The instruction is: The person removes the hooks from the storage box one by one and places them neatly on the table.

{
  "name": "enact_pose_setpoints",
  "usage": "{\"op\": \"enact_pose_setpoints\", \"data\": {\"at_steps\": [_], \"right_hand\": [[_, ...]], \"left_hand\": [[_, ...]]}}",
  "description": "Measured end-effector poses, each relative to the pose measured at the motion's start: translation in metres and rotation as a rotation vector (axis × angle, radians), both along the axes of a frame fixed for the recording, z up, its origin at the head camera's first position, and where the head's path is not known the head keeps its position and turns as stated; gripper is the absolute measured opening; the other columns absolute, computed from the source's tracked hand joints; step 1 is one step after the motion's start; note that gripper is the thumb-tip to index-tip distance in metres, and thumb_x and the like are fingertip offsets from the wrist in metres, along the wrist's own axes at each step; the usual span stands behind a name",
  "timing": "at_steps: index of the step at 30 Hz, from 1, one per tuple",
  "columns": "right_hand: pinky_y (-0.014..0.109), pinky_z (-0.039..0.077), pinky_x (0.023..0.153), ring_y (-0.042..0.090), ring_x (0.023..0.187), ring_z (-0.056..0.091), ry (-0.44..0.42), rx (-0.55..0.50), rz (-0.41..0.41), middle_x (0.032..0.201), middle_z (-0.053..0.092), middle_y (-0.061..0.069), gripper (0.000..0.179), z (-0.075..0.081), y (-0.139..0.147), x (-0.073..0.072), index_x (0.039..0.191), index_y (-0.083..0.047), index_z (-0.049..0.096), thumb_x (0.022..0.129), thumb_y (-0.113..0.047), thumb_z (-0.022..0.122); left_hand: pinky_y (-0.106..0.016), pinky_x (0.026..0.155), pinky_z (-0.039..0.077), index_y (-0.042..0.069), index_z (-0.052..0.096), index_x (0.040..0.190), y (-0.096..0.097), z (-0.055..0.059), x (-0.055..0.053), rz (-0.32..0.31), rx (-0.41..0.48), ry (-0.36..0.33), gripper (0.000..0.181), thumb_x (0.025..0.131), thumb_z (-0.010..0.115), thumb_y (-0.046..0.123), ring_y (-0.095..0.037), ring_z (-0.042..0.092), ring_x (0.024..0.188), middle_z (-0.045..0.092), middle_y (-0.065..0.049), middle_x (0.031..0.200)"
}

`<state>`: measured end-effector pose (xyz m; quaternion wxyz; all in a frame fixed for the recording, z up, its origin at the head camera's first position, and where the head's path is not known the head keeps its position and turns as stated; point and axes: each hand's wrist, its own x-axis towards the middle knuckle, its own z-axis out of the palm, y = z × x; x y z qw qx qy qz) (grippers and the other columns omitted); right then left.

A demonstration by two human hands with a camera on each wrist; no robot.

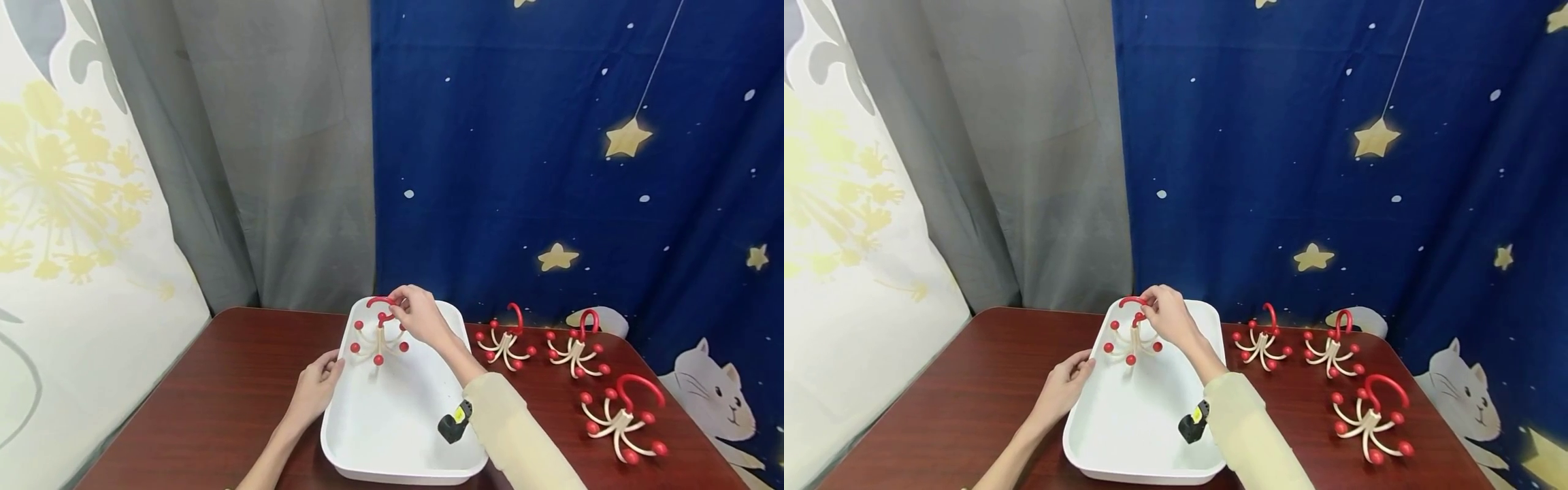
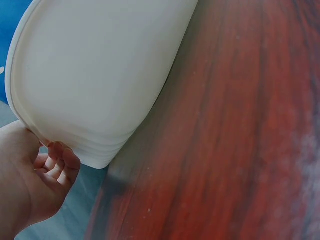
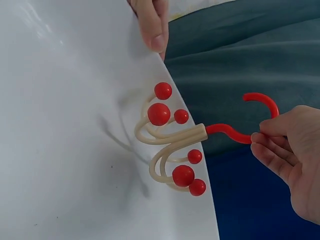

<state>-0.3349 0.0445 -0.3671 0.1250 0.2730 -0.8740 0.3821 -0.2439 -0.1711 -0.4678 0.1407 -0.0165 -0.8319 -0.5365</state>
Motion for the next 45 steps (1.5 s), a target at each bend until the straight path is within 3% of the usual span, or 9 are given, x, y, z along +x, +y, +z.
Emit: {"op": "enact_pose_setpoints", "data": {"at_steps": [10, 25, 37, 45], "right_hand": [[0.027, 0.056, 0.073, 0.015, 0.078, 0.063, 0.133, -0.077, 0.021, 0.091, 0.065, 0.005, 0.011, 0.021, 0.021, 0.019, 0.102, -0.003, 0.071, 0.092, -0.003, 0.072], [0.022, 0.054, 0.071, 0.013, 0.075, 0.064, 0.248, -0.166, -0.066, 0.088, 0.067, 0.002, 0.015, 0.044, 0.080, 0.047, 0.104, -0.006, 0.073, 0.090, -0.008, 0.077], [0.011, 0.048, 0.067, 0.007, 0.069, 0.063, 0.398, -0.164, -0.118, 0.084, 0.066, -0.001, 0.019, 0.049, 0.142, 0.069, 0.102, -0.004, 0.073, 0.085, 0.001, 0.079], [0.010, 0.047, 0.066, 0.003, 0.068, 0.062, 0.425, -0.129, -0.164, 0.084, 0.066, -0.001, 0.022, 0.044, 0.180, 0.086, 0.103, -0.005, 0.073, 0.083, 0.005, 0.079]], "left_hand": [[-0.024, 0.066, 0.050, -0.008, 0.062, 0.128, -0.003, 0.001, 0.002, 0.001, -0.013, -0.004, 0.033, 0.101, 0.060, 0.011, -0.017, 0.061, 0.073, 0.064, -0.011, 0.084], [-0.024, 0.067, 0.051, -0.006, 0.063, 0.129, -0.003, 0.000, 0.002, -0.001, -0.008, -0.010, 0.034, 0.102, 0.059, 0.014, -0.009, 0.059, 0.070, 0.062, -0.002, 0.081], [-0.024, 0.066, 0.051, -0.007, 0.062, 0.129, -0.001, -0.001, 0.002, -0.016, 0.001, 0.001, 0.034, 0.102, 0.059, 0.014, -0.009, 0.058, 0.070, 0.061, -0.002, 0.080], [-0.025, 0.067, 0.052, -0.007, 0.062, 0.130, 0.000, 0.000, 0.001, -0.012, -0.014, 0.001, 0.034, 0.102, 0.059, 0.013, -0.011, 0.060, 0.073, 0.063, -0.003, 0.082]]}}
